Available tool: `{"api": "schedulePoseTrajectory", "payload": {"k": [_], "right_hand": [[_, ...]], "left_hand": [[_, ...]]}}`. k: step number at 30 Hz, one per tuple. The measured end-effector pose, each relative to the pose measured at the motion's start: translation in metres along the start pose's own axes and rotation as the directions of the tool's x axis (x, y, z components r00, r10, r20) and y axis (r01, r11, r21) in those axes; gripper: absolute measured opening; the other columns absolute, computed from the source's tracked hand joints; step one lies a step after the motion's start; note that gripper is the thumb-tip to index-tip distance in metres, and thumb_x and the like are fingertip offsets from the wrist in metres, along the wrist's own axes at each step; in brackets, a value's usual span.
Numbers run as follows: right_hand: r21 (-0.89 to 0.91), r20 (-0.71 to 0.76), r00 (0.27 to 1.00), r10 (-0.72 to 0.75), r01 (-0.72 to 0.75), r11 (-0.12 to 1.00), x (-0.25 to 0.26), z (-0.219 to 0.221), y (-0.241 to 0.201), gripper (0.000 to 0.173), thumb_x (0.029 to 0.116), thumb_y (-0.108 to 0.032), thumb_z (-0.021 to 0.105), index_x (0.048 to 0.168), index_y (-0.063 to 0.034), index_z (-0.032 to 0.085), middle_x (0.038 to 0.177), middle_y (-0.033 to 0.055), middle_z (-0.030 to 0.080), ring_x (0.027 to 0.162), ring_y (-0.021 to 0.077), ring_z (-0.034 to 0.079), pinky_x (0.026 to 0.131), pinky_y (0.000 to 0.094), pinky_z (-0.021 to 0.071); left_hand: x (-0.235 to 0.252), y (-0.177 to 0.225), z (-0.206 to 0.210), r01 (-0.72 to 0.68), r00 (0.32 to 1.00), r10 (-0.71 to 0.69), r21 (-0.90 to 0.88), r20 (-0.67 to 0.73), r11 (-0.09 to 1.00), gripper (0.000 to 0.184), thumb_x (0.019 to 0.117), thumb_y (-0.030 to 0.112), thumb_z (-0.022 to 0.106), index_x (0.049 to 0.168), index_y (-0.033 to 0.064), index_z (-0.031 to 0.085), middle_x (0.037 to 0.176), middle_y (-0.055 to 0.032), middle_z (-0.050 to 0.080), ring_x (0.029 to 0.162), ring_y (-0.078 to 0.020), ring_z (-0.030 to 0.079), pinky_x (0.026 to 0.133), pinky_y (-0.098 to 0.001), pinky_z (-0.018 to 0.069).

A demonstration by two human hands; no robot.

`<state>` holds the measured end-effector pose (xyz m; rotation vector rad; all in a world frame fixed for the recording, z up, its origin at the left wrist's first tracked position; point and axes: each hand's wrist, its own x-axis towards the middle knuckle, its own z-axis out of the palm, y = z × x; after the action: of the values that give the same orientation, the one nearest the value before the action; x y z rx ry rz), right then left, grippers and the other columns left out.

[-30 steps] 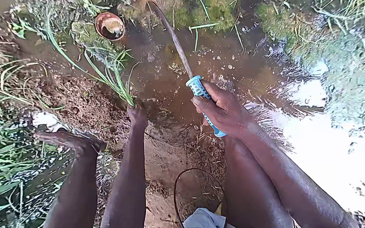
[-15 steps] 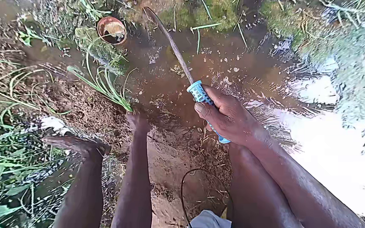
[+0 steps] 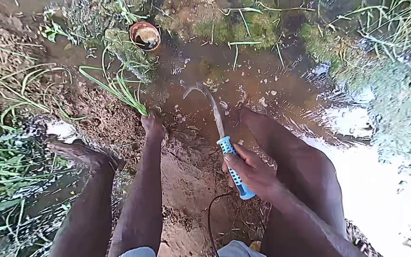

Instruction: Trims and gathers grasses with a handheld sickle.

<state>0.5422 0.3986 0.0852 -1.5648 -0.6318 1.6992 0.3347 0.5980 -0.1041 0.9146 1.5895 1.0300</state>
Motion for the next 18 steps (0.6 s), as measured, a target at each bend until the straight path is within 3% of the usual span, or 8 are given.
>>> {"api": "schedulePoseTrajectory", "payload": {"k": [2,4,6,8,12,18], "right_hand": [[0.128,-0.022,0.997,0.072,-0.069,0.989,0.009,0.025,0.024,0.039,0.1086,-0.023,0.044,0.139,0.0005,0.050,0.084,0.0040,0.063,0.059,0.0117,0.062,0.054,0.0269,0.0571],[0.255,-0.027,0.983,0.182,-0.169,0.952,0.025,0.049,0.048,0.037,0.1099,-0.023,0.042,0.136,0.0012,0.052,0.083,0.0052,0.061,0.060,0.0121,0.061,0.054,0.0278,0.0566],[0.309,-0.017,0.959,0.285,-0.266,0.913,0.036,0.068,0.066,0.035,0.1118,-0.024,0.039,0.134,0.0003,0.052,0.084,0.0053,0.060,0.060,0.0111,0.060,0.054,0.0268,0.0557],[0.223,0.020,0.957,0.289,-0.286,0.932,0.030,0.078,0.082,0.041,0.1117,-0.026,0.038,0.144,-0.0019,0.047,0.090,0.0051,0.058,0.065,0.0106,0.059,0.058,0.0276,0.0544],[0.201,0.036,0.954,0.298,-0.299,0.933,0.005,0.075,0.103,0.047,0.1105,-0.030,0.037,0.150,-0.0041,0.040,0.087,0.0050,0.058,0.062,0.0120,0.059,0.056,0.0297,0.0550],[0.193,0.098,0.914,0.393,-0.405,0.894,0.043,0.066,0.099,0.043,0.1123,-0.033,0.036,0.145,-0.0077,0.047,0.088,0.0058,0.059,0.063,0.0127,0.058,0.056,0.0293,0.0536]], "left_hand": [[-0.009,0.029,0.001,0.216,0.976,-0.217,0.117,-0.006,0.969,0.026,0.1120,0.025,0.039,0.125,0.0052,0.049,0.085,0.0005,0.050,0.060,-0.0064,0.050,0.058,-0.0252,0.0506],[-0.012,0.047,0.006,0.317,0.949,-0.314,0.158,-0.045,0.935,0.026,0.1119,0.024,0.039,0.128,0.0067,0.050,0.088,0.0010,0.051,0.062,-0.0066,0.051,0.060,-0.0245,0.0509],[-0.008,0.040,0.004,0.303,0.953,-0.298,0.132,-0.056,0.944,0.025,0.1118,0.026,0.040,0.127,0.0074,0.049,0.086,0.0013,0.050,0.061,-0.0061,0.050,0.058,-0.0244,0.0508],[0.000,0.031,0.000,0.280,0.960,-0.276,0.123,-0.046,0.952,0.025,0.1119,0.027,0.039,0.125,0.0080,0.049,0.085,0.0019,0.050,0.060,-0.0056,0.050,0.058,-0.0245,0.0507],[0.038,-0.027,-0.007,0.231,0.973,-0.231,0.061,-0.007,0.971,0.027,0.1099,0.034,0.045,0.122,0.0103,0.050,0.085,-0.0009,0.052,0.059,-0.0106,0.052,0.056,-0.0314,0.0517],[0.029,-0.008,-0.011,0.265,0.964,-0.267,0.116,0.003,0.957,0.026,0.1108,0.031,0.042,0.125,0.0112,0.050,0.088,0.0013,0.051,0.063,-0.0087,0.051,0.061,-0.0298,0.0519]]}}
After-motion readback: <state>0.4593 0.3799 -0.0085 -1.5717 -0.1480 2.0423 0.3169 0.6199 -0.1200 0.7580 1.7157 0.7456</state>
